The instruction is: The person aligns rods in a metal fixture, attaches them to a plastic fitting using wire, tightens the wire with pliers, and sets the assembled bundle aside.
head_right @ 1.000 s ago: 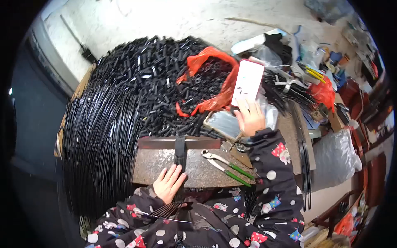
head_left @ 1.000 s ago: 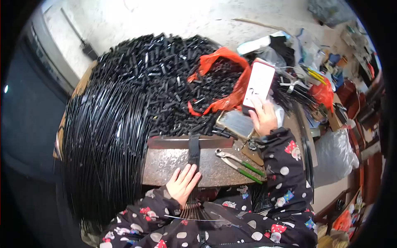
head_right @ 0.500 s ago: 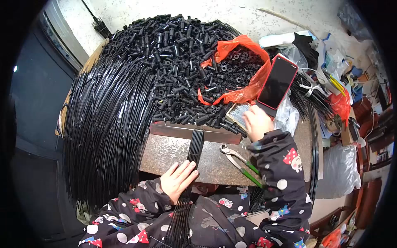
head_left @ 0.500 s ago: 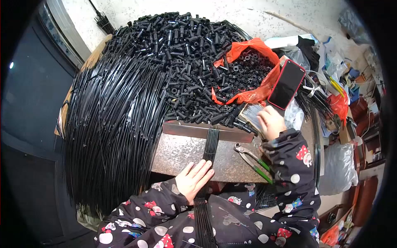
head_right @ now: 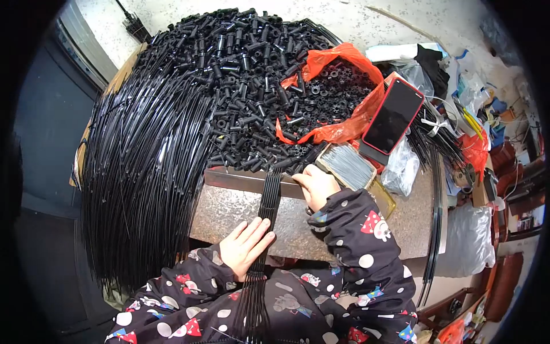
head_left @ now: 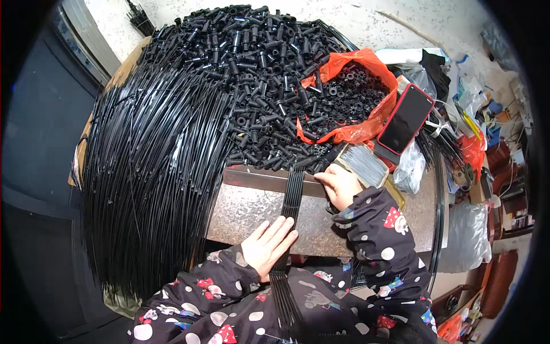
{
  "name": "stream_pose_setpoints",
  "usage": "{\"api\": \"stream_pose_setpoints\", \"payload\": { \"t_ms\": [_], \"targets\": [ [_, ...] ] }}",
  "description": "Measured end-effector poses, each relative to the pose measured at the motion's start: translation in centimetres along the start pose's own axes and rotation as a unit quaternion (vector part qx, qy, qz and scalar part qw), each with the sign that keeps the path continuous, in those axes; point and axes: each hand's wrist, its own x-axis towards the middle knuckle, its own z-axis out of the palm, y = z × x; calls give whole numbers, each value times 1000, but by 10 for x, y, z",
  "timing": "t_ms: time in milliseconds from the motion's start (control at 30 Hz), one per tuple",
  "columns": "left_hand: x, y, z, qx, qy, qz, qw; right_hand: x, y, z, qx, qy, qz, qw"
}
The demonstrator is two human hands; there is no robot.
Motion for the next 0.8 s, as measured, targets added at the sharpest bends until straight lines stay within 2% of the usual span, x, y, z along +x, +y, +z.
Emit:
{"api": "stream_pose_setpoints", "payload": {
  "t_ms": [233,333,400,467,500,533,600,633,667,700,733,767,800],
  "targets": [
    [2,1,-4,-10,-15,3,1000,-1,3,-3,-25,-17,-3,1000],
    [2,4,-3,-34,26,-3,999,-3,9,-31,-137,72,45,987],
    [3,5,-1,-4,22,3,1000,-10,25,-44,-196,91,61,974],
    [4,8,-4,-17,22,8,1000,-22,55,-34,-248,53,83,964],
    [4,8,-7,-21,8,11,1000,-21,45,-43,-234,69,64,968],
    [4,10,-8,-24,10,12,1000,-21,44,-49,-174,165,-1,971],
    [3,9,-3,-13,20,14,1000,-31,31,-79,-131,212,41,968],
    [3,9,-2,6,16,14,1000,-37,39,-92,-165,236,103,952],
    [3,9,-1,24,11,14,1000,-45,47,-112,-220,284,50,932],
    [2,10,0,42,6,12,999,-53,61,-127,-101,313,205,922],
    [2,11,-2,30,8,11,999,-68,99,-132,-85,366,219,900],
    [3,13,-4,18,11,9,1000,-81,117,-143,-170,352,244,887],
    [4,16,-6,5,15,6,1000,-85,119,-152,-165,323,303,881]
  ]
}}
